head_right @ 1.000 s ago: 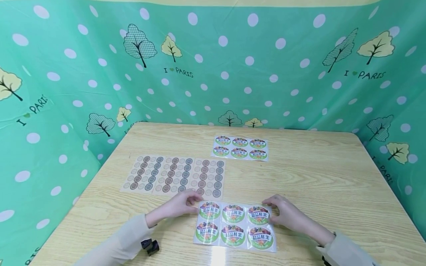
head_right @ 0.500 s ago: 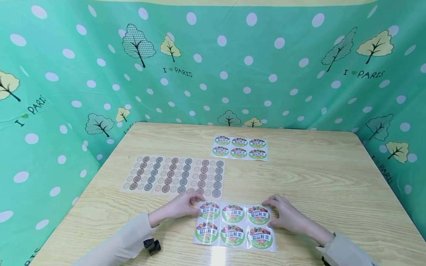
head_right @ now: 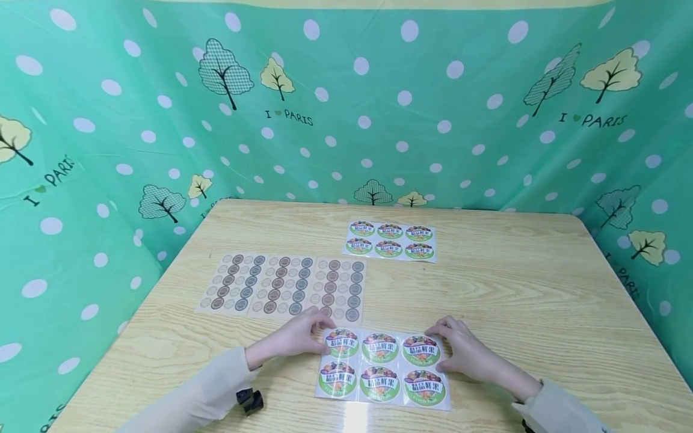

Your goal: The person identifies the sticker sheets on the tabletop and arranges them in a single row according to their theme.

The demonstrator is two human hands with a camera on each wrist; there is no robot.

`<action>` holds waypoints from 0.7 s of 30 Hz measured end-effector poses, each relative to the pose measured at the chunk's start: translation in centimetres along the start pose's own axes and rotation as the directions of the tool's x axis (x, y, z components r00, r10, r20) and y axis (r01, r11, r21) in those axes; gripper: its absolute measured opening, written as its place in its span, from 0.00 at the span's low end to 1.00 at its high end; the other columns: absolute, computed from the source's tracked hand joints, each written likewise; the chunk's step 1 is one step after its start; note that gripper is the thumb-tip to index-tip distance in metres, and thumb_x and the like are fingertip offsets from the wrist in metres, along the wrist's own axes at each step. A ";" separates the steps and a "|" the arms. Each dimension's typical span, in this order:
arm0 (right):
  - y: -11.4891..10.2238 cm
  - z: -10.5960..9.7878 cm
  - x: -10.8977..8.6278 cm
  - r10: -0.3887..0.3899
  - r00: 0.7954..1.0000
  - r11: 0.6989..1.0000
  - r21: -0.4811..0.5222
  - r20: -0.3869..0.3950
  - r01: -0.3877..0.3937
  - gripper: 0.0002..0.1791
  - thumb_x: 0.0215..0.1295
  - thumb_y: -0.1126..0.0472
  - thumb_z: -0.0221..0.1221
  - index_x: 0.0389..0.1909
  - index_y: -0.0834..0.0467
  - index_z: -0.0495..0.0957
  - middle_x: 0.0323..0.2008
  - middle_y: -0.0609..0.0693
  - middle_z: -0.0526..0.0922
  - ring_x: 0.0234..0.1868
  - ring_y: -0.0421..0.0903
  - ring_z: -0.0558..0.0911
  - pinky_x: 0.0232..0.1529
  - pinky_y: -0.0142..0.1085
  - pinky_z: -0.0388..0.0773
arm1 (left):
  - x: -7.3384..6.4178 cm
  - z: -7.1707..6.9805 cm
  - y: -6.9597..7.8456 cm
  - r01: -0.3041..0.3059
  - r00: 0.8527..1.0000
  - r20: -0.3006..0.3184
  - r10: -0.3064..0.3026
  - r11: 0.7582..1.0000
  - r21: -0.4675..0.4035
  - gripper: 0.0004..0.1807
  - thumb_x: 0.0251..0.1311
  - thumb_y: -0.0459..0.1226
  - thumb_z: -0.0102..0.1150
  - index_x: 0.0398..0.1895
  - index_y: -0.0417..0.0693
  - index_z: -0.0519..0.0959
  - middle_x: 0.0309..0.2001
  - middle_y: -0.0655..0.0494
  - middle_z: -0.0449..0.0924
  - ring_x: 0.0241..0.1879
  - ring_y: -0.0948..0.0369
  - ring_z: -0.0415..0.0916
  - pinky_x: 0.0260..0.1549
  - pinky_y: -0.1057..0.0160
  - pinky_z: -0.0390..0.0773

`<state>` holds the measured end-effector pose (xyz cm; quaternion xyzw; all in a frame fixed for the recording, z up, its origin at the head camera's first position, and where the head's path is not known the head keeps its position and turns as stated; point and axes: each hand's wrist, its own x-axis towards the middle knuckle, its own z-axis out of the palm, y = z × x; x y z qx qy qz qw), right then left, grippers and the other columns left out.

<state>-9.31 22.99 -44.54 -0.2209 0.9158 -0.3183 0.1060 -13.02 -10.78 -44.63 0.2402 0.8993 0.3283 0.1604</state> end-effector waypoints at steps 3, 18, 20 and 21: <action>0.0 0.0 0.0 0.010 1.000 1.000 0.002 -0.005 -0.010 0.29 0.34 0.64 0.68 0.45 0.62 0.73 0.44 0.55 0.69 0.47 0.58 0.67 0.48 0.58 0.66 | 0.0 0.1 0.1 -0.006 1.000 0.000 0.006 1.000 0.019 0.23 0.34 0.38 0.69 0.40 0.44 0.77 0.33 0.57 0.67 0.34 0.62 0.65 0.35 0.69 0.68; 0.2 -0.2 0.2 -0.008 0.999 0.999 0.039 0.041 0.006 0.25 0.41 0.60 0.67 0.43 0.58 0.73 0.45 0.51 0.68 0.48 0.54 0.66 0.46 0.51 0.67 | 0.2 0.6 0.3 0.010 0.999 -0.039 -0.007 0.997 0.073 0.14 0.34 0.32 0.68 0.28 0.47 0.76 0.31 0.62 0.67 0.33 0.65 0.64 0.37 0.69 0.70; 0.2 -0.2 0.3 -0.008 0.999 0.999 0.050 0.044 0.005 0.25 0.41 0.59 0.67 0.44 0.58 0.73 0.44 0.51 0.68 0.47 0.54 0.66 0.45 0.51 0.67 | 0.3 0.6 0.3 0.000 0.999 -0.042 0.003 0.999 0.054 0.13 0.34 0.31 0.67 0.27 0.46 0.76 0.30 0.62 0.68 0.32 0.65 0.64 0.36 0.70 0.70; 0.2 -0.2 0.3 -0.007 0.999 0.998 0.056 0.046 0.005 0.25 0.42 0.59 0.67 0.44 0.58 0.73 0.44 0.51 0.68 0.47 0.54 0.65 0.45 0.50 0.67 | 0.3 0.6 0.3 -0.008 0.999 -0.043 0.009 0.999 0.043 0.12 0.34 0.30 0.67 0.26 0.46 0.75 0.29 0.62 0.68 0.32 0.66 0.64 0.35 0.70 0.70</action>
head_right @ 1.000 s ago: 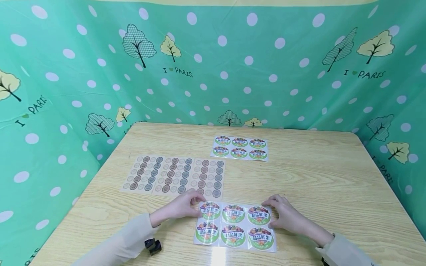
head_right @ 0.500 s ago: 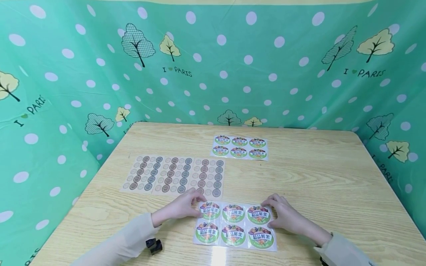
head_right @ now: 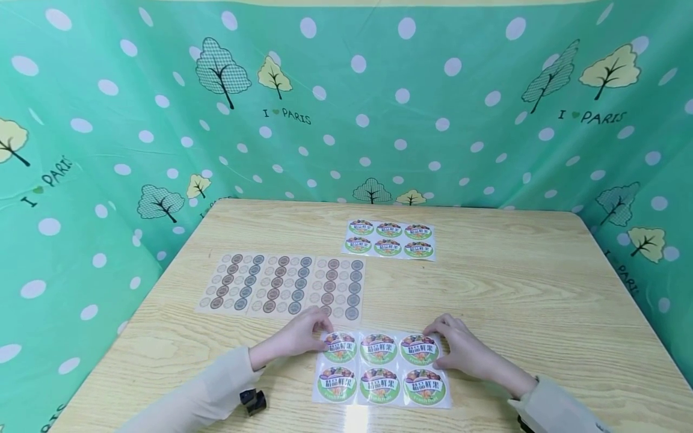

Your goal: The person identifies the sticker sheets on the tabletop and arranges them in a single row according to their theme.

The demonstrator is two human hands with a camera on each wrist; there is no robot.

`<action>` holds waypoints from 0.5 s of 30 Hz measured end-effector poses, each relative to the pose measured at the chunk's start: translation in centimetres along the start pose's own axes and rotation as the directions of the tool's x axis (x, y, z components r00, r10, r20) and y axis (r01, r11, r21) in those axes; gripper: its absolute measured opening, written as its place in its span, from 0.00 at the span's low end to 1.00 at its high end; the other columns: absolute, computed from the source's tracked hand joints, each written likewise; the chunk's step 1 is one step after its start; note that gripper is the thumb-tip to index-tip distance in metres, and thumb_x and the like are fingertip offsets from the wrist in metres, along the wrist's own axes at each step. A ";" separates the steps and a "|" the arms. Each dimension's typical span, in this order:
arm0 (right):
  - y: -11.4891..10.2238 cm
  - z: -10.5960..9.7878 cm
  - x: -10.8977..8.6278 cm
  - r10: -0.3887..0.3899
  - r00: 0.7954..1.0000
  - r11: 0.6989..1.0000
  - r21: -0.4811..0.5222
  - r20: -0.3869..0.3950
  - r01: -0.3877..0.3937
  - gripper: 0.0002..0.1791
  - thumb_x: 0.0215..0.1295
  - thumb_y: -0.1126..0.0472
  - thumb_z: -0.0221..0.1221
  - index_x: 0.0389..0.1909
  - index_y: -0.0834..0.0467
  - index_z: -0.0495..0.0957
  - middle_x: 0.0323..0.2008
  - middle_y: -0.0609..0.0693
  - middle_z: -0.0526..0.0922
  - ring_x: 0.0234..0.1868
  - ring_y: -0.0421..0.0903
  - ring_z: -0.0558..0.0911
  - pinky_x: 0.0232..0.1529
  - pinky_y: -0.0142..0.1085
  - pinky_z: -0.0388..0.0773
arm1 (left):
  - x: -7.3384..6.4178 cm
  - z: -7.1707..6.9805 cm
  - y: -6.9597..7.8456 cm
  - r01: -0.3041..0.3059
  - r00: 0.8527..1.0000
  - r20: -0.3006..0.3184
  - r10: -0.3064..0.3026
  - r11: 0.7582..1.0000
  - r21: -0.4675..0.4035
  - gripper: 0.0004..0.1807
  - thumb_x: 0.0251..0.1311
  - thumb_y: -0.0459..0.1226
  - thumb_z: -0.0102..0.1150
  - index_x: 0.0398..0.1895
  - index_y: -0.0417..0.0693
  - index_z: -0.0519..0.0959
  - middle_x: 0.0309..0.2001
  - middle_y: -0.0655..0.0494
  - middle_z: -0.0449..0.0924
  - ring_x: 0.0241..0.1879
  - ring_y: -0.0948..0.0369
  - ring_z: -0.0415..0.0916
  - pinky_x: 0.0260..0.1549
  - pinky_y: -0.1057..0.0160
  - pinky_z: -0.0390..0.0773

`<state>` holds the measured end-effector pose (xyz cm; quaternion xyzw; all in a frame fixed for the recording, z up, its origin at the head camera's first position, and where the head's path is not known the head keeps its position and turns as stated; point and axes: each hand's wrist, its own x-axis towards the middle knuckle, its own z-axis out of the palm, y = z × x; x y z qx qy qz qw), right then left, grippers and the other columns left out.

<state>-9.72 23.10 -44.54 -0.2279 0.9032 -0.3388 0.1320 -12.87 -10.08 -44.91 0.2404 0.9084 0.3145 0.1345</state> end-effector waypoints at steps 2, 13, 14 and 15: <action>0.0 0.0 0.0 0.002 1.000 1.000 0.004 -0.003 -0.002 0.25 0.42 0.60 0.67 0.44 0.58 0.73 0.44 0.51 0.68 0.47 0.54 0.65 0.45 0.51 0.67 | 0.1 0.0 0.0 -0.017 1.000 0.002 0.017 0.999 -0.027 0.12 0.35 0.29 0.66 0.25 0.46 0.75 0.27 0.62 0.69 0.31 0.65 0.64 0.34 0.71 0.70; 0.2 0.1 0.0 0.008 1.000 1.000 -0.009 -0.005 -0.008 0.29 0.40 0.62 0.67 0.49 0.62 0.73 0.42 0.51 0.67 0.45 0.52 0.65 0.42 0.43 0.67 | 0.2 0.0 -0.1 -0.026 0.999 0.042 0.031 0.992 -0.124 0.11 0.38 0.27 0.65 0.24 0.45 0.72 0.27 0.60 0.71 0.31 0.64 0.67 0.35 0.70 0.71; 0.2 0.1 0.0 0.005 1.000 1.000 -0.012 -0.005 -0.005 0.30 0.40 0.61 0.67 0.49 0.62 0.73 0.42 0.51 0.67 0.45 0.52 0.66 0.41 0.43 0.67 | 0.2 0.0 -0.1 -0.023 0.998 0.047 0.030 0.991 -0.130 0.11 0.38 0.28 0.64 0.25 0.45 0.72 0.27 0.60 0.71 0.31 0.64 0.68 0.35 0.70 0.71; 0.2 0.1 0.0 0.007 1.000 1.000 -0.010 -0.006 -0.007 0.30 0.40 0.61 0.67 0.49 0.62 0.73 0.42 0.51 0.67 0.45 0.52 0.66 0.42 0.43 0.67 | 0.1 0.0 -0.1 -0.022 0.998 0.052 0.029 0.991 -0.134 0.11 0.39 0.28 0.64 0.25 0.46 0.72 0.27 0.61 0.71 0.31 0.64 0.68 0.35 0.70 0.71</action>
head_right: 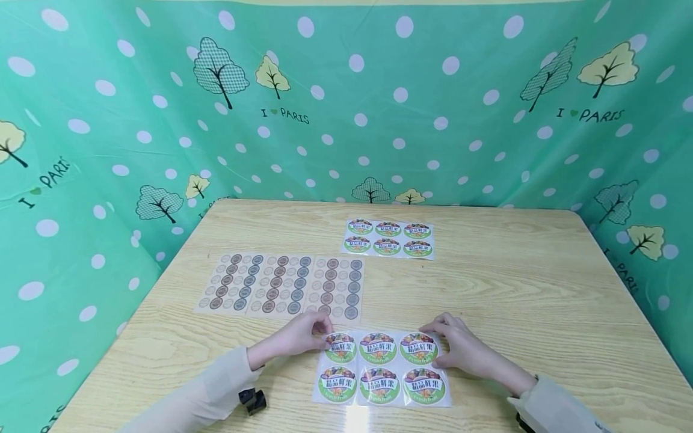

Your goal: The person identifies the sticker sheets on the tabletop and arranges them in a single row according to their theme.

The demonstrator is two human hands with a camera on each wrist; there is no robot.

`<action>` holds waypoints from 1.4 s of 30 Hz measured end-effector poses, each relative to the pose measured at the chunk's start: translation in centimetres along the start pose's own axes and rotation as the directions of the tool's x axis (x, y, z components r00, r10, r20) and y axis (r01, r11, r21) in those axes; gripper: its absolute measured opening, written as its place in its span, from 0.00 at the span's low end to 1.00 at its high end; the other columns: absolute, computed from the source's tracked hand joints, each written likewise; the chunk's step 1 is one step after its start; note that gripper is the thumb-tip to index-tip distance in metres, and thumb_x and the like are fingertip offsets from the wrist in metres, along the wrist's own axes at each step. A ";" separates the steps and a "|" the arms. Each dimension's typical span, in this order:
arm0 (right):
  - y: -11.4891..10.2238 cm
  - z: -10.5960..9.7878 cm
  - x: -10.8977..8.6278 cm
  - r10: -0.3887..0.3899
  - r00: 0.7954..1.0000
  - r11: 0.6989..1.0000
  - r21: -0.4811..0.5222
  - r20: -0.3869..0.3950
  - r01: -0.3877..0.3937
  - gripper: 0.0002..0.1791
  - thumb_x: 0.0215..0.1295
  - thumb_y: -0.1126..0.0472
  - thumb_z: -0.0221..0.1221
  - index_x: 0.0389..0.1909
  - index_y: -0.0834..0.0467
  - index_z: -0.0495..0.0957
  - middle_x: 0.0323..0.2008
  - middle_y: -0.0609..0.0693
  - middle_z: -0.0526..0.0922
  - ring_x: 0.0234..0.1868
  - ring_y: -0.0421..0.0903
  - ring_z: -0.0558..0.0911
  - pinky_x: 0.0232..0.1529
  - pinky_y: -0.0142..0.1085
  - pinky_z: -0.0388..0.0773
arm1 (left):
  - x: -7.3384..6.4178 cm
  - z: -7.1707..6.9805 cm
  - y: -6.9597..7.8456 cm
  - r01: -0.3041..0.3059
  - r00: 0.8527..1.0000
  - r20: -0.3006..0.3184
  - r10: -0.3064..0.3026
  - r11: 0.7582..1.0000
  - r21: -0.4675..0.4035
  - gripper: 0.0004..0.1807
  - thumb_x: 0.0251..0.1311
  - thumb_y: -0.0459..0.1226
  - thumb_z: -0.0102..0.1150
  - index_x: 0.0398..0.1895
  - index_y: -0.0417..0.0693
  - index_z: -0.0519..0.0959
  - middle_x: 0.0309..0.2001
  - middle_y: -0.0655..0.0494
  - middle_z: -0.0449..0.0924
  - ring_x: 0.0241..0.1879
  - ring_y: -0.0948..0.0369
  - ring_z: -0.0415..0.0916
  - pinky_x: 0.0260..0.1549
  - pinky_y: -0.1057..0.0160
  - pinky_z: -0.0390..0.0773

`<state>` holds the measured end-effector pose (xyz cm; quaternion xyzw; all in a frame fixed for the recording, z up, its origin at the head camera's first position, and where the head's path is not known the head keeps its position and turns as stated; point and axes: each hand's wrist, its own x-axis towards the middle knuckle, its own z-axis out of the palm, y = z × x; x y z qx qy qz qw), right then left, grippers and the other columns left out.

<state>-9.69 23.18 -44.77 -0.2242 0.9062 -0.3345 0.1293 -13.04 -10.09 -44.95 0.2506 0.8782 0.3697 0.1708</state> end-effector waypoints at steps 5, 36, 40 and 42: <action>-0.1 0.0 0.0 -0.003 1.000 1.000 0.018 -0.017 0.003 0.29 0.38 0.61 0.67 0.47 0.61 0.73 0.42 0.52 0.68 0.45 0.54 0.67 0.44 0.51 0.68 | -0.1 -0.1 0.0 -0.003 1.000 0.020 0.003 1.000 -0.017 0.11 0.40 0.28 0.63 0.26 0.46 0.72 0.28 0.61 0.71 0.31 0.65 0.68 0.35 0.71 0.72; 0.2 -0.5 -0.3 0.081 0.997 0.948 0.308 -0.001 -0.077 0.16 0.49 0.71 0.58 0.41 0.67 0.71 0.33 0.53 0.75 0.31 0.41 0.74 0.30 0.29 0.76 | 0.0 -0.1 -0.7 0.037 0.999 0.025 -0.033 0.984 -0.177 0.13 0.41 0.28 0.64 0.34 0.42 0.77 0.27 0.59 0.72 0.26 0.66 0.67 0.27 0.73 0.72; 0.2 -0.4 -0.4 0.086 0.996 0.943 0.322 0.005 -0.083 0.15 0.51 0.71 0.57 0.41 0.68 0.71 0.34 0.55 0.75 0.31 0.40 0.75 0.28 0.30 0.77 | -0.1 -0.2 -0.4 0.080 0.997 0.036 -0.073 0.955 -0.285 0.15 0.42 0.25 0.62 0.37 0.37 0.77 0.27 0.54 0.72 0.23 0.66 0.69 0.23 0.70 0.77; 0.3 -0.5 -0.4 0.091 0.996 0.938 0.336 0.011 -0.089 0.14 0.52 0.71 0.56 0.42 0.69 0.71 0.35 0.55 0.75 0.31 0.41 0.76 0.28 0.31 0.78 | -0.2 -0.2 -0.2 0.111 0.994 0.046 -0.101 0.932 -0.345 0.16 0.42 0.24 0.61 0.39 0.35 0.77 0.27 0.51 0.74 0.21 0.65 0.71 0.21 0.68 0.78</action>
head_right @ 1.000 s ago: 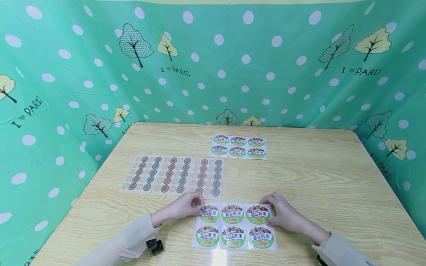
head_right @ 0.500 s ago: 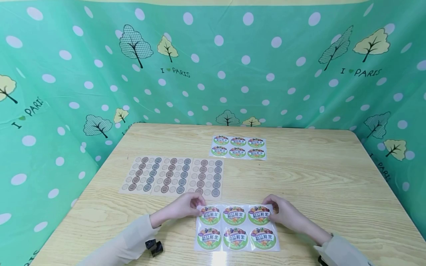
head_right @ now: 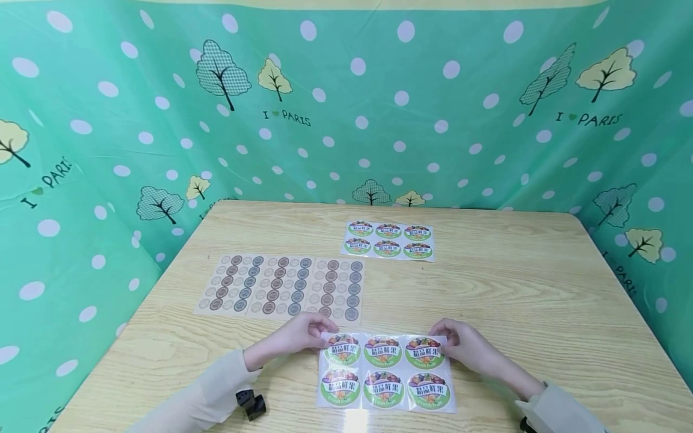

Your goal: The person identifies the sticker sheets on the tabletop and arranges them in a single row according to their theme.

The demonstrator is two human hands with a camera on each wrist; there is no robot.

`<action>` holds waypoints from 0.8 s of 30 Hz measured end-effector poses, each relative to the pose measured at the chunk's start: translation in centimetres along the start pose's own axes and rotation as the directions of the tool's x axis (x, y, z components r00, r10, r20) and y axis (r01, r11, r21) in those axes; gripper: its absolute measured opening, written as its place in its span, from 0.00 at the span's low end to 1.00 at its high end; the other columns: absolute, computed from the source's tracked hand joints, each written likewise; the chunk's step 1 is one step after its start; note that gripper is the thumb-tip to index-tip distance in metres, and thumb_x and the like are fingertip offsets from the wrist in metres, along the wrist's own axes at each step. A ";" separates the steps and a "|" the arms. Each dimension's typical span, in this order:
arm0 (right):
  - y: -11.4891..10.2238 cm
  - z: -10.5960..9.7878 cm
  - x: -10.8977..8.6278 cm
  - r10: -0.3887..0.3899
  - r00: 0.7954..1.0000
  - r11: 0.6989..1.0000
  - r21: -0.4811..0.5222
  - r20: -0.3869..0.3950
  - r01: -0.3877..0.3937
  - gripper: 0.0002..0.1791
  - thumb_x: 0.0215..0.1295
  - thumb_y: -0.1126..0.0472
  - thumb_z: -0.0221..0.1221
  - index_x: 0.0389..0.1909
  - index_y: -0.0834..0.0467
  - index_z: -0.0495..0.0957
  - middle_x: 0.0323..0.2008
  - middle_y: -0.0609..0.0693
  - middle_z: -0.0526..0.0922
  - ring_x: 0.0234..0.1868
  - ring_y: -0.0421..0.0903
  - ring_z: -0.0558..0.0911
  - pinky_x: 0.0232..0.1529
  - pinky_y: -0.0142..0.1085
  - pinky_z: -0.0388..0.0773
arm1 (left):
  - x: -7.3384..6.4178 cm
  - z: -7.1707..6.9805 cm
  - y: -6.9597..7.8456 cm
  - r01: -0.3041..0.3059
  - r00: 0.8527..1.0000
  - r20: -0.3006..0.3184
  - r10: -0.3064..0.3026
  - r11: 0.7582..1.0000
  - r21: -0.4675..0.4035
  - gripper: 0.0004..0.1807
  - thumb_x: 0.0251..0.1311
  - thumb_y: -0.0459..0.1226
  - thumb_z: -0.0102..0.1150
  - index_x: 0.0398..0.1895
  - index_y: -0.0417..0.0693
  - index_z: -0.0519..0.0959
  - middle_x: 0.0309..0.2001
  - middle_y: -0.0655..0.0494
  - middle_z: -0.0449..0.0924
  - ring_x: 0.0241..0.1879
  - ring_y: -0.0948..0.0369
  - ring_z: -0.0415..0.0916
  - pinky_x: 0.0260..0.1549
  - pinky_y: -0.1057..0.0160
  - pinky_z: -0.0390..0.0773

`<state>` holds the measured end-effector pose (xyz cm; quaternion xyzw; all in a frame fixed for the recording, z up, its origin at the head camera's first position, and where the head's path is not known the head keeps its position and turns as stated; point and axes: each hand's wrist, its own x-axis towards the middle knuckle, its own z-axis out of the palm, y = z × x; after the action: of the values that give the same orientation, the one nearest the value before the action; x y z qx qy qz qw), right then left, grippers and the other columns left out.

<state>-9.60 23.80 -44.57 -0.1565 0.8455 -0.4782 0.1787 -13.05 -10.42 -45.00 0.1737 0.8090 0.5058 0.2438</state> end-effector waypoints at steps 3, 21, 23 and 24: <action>0.0 -0.1 0.0 0.009 1.000 1.000 0.026 0.001 -0.009 0.15 0.52 0.72 0.55 0.42 0.70 0.70 0.35 0.57 0.76 0.31 0.42 0.77 0.27 0.32 0.78 | 0.0 0.0 0.2 0.038 0.999 -0.007 -0.038 0.998 -0.052 0.16 0.43 0.23 0.59 0.40 0.33 0.77 0.29 0.47 0.78 0.20 0.62 0.74 0.21 0.65 0.79; -0.2 -1.3 0.1 0.107 0.993 0.992 0.072 -0.041 -0.104 0.21 0.54 0.67 0.57 0.48 0.72 0.68 0.34 0.57 0.78 0.27 0.44 0.79 0.27 0.33 0.79 | 0.7 0.0 -0.1 0.076 0.993 -0.080 -0.092 0.980 -0.185 0.15 0.42 0.23 0.59 0.38 0.33 0.77 0.25 0.52 0.76 0.21 0.64 0.74 0.24 0.65 0.80; -0.3 -1.6 0.1 0.116 0.992 0.990 0.083 -0.038 -0.113 0.21 0.54 0.66 0.56 0.49 0.73 0.68 0.34 0.57 0.78 0.28 0.45 0.79 0.28 0.34 0.79 | 0.8 0.0 0.0 0.076 0.992 -0.086 -0.094 0.978 -0.196 0.15 0.42 0.23 0.60 0.38 0.33 0.77 0.25 0.52 0.74 0.20 0.65 0.73 0.24 0.66 0.80; -0.4 -1.7 0.0 0.122 0.992 0.989 0.087 -0.039 -0.118 0.22 0.54 0.66 0.56 0.49 0.73 0.67 0.34 0.58 0.78 0.29 0.45 0.79 0.28 0.34 0.79 | 0.9 0.0 0.0 0.075 0.992 -0.089 -0.094 0.977 -0.202 0.15 0.42 0.23 0.60 0.38 0.33 0.76 0.25 0.52 0.74 0.20 0.65 0.73 0.24 0.66 0.80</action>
<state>-10.35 24.84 -43.41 -0.0871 0.8362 -0.5052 0.1949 -13.74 -9.97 -45.20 0.0890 0.7724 0.5807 0.2414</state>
